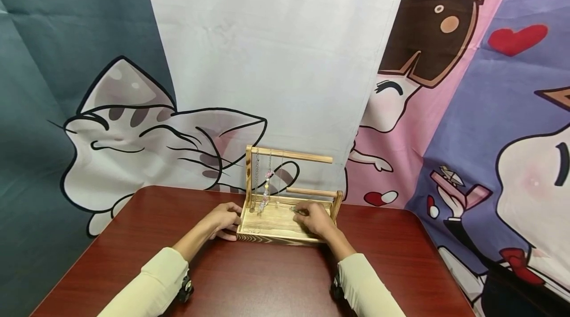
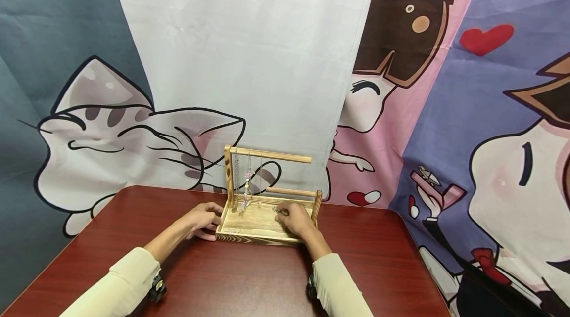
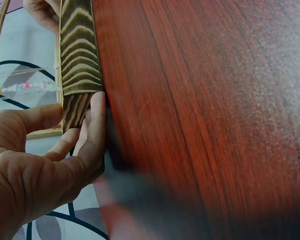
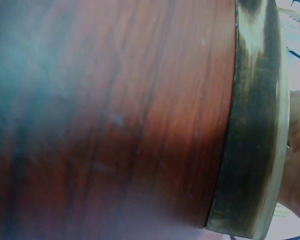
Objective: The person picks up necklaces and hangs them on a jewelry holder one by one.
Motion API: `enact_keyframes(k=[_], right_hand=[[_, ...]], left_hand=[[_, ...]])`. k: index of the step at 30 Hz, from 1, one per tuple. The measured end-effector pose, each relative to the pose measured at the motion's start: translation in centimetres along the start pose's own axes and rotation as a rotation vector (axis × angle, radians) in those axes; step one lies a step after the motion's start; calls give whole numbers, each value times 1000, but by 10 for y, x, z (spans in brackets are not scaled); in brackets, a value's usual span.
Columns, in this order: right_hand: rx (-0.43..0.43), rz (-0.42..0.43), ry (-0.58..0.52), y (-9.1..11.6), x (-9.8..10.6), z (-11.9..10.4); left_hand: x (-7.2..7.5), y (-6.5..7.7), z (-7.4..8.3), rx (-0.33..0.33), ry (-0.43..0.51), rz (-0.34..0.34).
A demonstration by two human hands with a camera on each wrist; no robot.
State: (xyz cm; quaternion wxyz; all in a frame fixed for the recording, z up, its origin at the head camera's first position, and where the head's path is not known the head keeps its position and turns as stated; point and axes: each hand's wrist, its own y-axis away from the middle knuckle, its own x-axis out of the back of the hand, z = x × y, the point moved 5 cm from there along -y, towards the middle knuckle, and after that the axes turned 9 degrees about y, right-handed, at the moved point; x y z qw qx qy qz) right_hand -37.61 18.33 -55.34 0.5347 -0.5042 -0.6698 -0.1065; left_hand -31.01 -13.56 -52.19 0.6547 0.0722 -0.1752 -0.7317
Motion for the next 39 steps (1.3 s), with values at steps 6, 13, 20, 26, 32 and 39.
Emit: enact_keyframes(k=[6,13,20,26,32,39], right_hand=[[42,-18,56,-1,8,-17],[32,-42,105,-4,13,-31],[18,-61,82,-4,12,-28],[107,2,84,-6,6,-20],[244,63,91,-11,-30,20],[238,-12,11,-8,-17,-3]], left_hand=[[-1,1,0,2,6,-2],[-1,2,1,4,6,0],[-1,1,-1,9,5,1],[-1,1,1,11,2,4],[0,0,1,9,-6,5],[0,1,1,14,-6,2]])
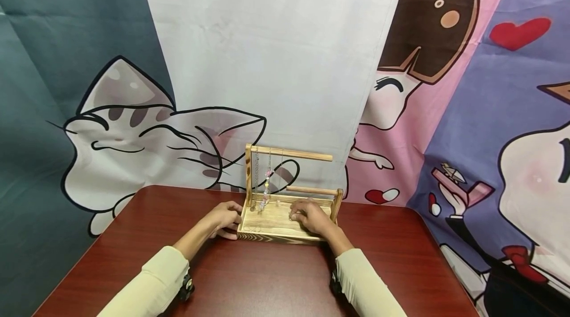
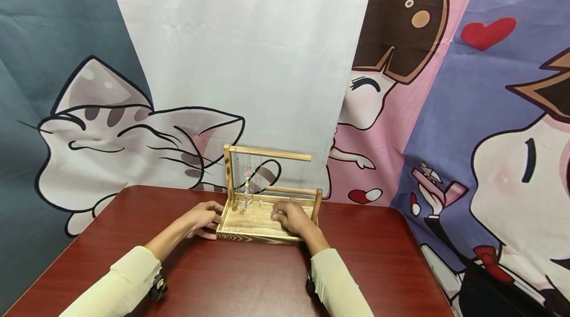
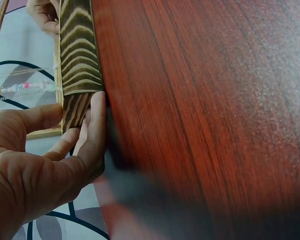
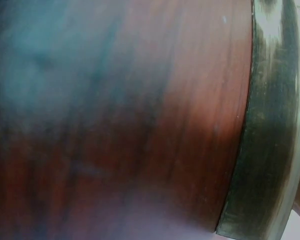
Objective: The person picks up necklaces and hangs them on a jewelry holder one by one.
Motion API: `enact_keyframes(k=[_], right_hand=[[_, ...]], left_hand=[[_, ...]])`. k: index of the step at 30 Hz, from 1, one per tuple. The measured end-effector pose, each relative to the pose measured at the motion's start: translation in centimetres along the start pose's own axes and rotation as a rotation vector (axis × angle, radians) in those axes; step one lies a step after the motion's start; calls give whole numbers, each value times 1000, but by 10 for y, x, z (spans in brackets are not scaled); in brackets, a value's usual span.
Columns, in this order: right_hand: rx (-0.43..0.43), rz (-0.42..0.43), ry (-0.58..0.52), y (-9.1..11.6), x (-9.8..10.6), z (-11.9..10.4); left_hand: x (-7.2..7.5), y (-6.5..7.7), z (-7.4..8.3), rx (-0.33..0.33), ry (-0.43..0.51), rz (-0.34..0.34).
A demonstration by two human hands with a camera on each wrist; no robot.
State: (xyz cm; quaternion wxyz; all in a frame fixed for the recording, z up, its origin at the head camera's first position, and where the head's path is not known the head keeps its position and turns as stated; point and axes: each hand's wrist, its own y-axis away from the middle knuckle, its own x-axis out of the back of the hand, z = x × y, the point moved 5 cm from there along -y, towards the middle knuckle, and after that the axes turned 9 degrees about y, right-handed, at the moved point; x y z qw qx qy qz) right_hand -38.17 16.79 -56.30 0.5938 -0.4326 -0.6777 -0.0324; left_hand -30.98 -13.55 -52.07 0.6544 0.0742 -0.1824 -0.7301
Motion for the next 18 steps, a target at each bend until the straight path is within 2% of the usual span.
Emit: enact_keyframes(k=[4,7,11,15,18], right_hand=[[-108,-70,-68,-4,20,-26],[-246,-126,-113,-6,23,-29],[-388,-135,-203,-7,22,-24],[-432,-97,-246,-8,23,-21],[-465,-85,-333,-9,22,-19]], left_hand=[[0,0,0,2,2,-1],[0,-1,0,3,3,-2],[0,-1,1,4,6,-3],[1,-1,0,5,6,-6],[0,-1,0,4,7,-8]])
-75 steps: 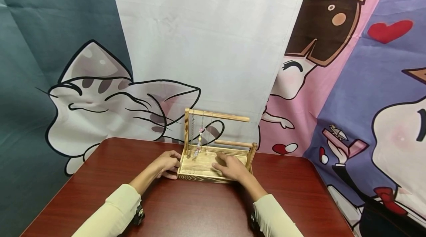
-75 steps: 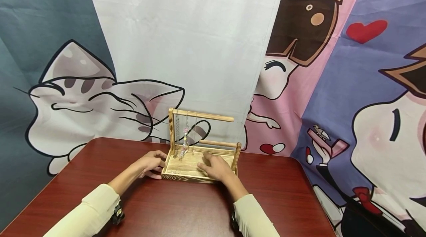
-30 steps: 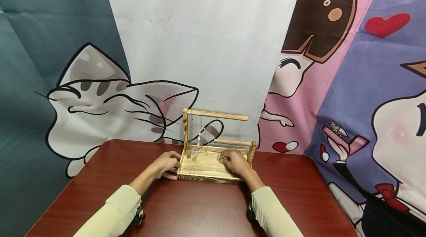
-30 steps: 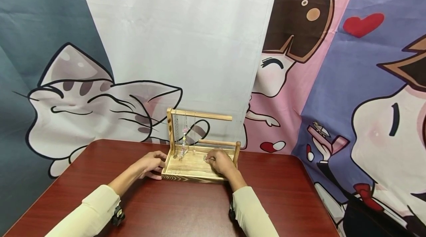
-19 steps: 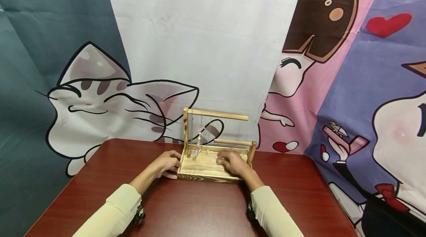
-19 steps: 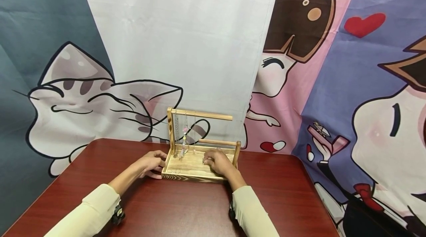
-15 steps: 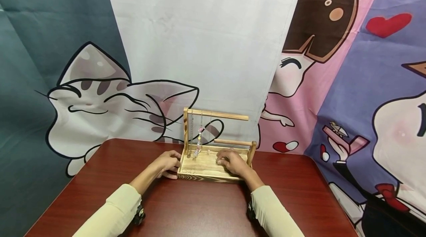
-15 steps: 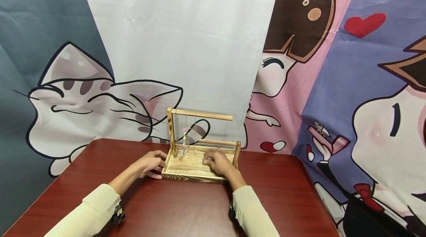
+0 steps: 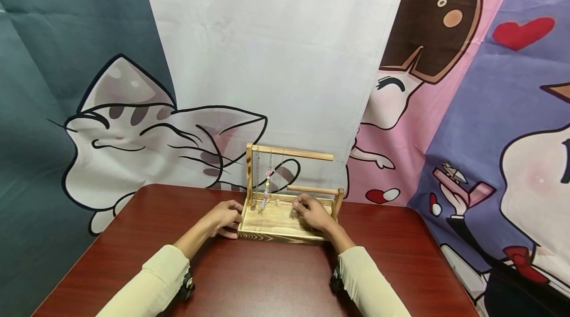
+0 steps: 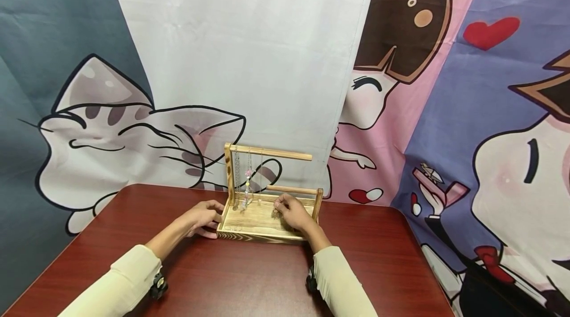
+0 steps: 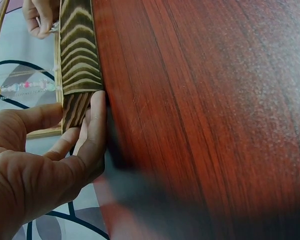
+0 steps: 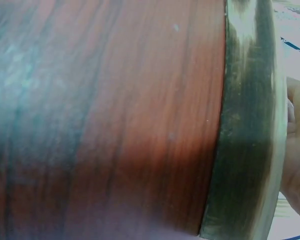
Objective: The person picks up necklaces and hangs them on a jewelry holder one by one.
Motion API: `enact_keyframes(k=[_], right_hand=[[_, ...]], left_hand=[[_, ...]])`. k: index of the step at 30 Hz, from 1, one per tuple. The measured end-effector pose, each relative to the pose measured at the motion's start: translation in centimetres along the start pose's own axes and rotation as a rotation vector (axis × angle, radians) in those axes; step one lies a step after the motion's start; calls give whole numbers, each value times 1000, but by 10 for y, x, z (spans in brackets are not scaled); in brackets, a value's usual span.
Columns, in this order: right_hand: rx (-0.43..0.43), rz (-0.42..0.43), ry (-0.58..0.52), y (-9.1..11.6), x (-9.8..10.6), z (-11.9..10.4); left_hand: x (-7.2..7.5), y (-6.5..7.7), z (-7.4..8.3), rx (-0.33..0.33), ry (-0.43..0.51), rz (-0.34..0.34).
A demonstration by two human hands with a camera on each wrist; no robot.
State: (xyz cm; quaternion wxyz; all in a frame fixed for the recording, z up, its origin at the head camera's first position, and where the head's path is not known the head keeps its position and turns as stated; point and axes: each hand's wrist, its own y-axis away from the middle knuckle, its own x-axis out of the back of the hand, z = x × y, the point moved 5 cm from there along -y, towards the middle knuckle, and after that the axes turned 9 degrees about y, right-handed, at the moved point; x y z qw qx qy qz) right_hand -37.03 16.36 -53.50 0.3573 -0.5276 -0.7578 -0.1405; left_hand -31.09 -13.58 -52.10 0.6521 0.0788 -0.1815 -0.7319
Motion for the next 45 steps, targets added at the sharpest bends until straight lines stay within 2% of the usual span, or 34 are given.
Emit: enact_keyframes(k=[7,10,14,23,25,29,30,32,36,37,39,45], right_hand=[[-66,-57,-318,-4,-5,2],[-72,-52,-353,-4,-5,3],[-91,-21,-271,-2,-3,2],[-82,42,38,4,2,-5],[-49,60,77,4,4,-6],[73,130,122,3,3,4],[122,144,124,1,3,12],[126,146,124,2,2,13],[16,83,86,4,2,5],[-46,61,54,6,2,-3],[-105,30,-24,6,0,-4],[-228,-19,-292,5,-2,-5]], left_hand=[[0,0,-1,-3,6,1],[0,0,-1,-6,3,2],[0,0,-1,-10,-4,4],[0,-2,-3,-15,-4,5],[0,-2,-3,-15,-3,6],[0,-2,-3,-14,2,4],[0,-2,-3,-13,4,3],[-1,-2,-3,-13,8,1],[-1,-2,-3,-13,12,-2],[-1,-2,-3,-12,11,-2],[0,-2,-3,-11,8,0],[0,-2,-2,-11,-1,1]])
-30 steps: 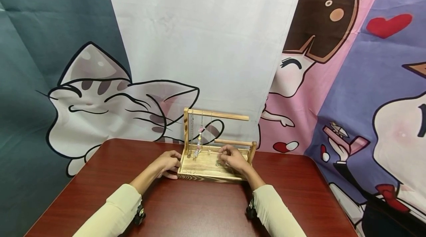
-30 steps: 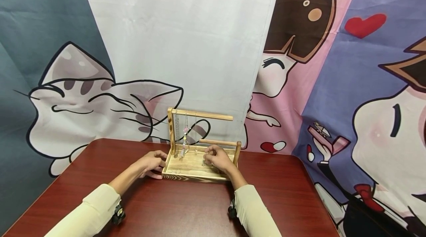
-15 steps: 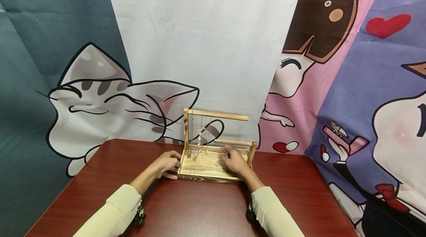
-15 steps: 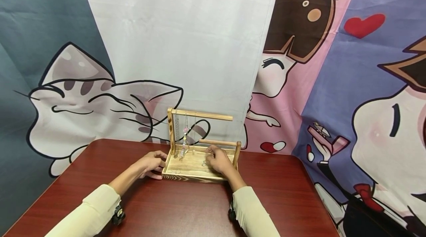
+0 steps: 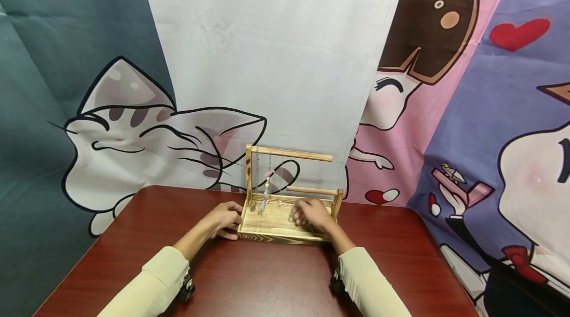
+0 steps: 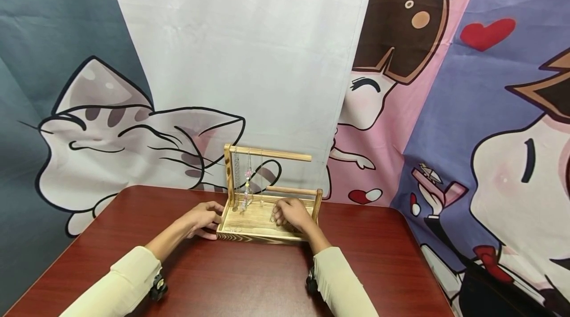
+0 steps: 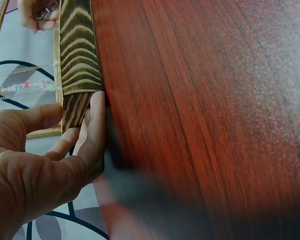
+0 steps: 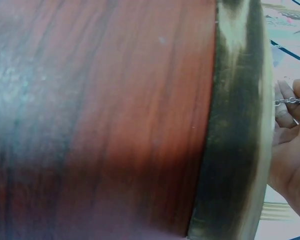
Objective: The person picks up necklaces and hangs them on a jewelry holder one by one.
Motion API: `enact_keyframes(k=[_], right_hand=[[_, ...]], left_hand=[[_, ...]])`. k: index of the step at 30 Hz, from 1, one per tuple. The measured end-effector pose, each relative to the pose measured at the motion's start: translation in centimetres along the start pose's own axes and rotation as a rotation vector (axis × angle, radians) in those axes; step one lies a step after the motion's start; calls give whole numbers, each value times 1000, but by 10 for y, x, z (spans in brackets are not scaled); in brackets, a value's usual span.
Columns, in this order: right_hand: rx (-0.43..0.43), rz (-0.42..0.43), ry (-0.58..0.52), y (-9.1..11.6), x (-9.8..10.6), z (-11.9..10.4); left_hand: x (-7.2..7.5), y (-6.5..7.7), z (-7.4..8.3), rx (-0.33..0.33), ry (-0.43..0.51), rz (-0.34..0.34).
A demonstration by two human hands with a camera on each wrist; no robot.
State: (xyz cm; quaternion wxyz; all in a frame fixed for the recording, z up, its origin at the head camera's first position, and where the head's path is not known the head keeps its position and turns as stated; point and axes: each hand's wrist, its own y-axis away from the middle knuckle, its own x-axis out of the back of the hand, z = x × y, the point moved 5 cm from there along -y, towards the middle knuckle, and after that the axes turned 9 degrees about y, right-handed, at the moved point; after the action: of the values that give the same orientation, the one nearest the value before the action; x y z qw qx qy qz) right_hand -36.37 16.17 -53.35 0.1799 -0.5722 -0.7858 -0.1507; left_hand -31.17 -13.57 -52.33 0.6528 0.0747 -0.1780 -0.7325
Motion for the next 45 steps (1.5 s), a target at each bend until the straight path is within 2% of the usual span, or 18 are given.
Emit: enact_keyframes(k=[6,9,16,24,28,32,41,45], right_hand=[[-63,-117,-252,4,1,-6],[-59,-177,-307,7,2,-9],[19,-229,-259,19,4,-19],[158,-200,-189,30,8,-38],[198,-208,-194,33,13,-51],[223,-200,-191,35,20,-60],[210,-162,-209,37,37,-76],[226,-170,-202,39,45,-84]], left_hand=[[0,0,2,1,-1,2],[-1,1,2,1,3,-3],[-1,1,2,0,11,-8],[1,0,-1,0,13,-13],[2,-1,-2,-1,14,-17],[2,-1,-2,0,14,-16],[2,0,-1,-1,18,-17],[2,1,0,-1,20,-16]])
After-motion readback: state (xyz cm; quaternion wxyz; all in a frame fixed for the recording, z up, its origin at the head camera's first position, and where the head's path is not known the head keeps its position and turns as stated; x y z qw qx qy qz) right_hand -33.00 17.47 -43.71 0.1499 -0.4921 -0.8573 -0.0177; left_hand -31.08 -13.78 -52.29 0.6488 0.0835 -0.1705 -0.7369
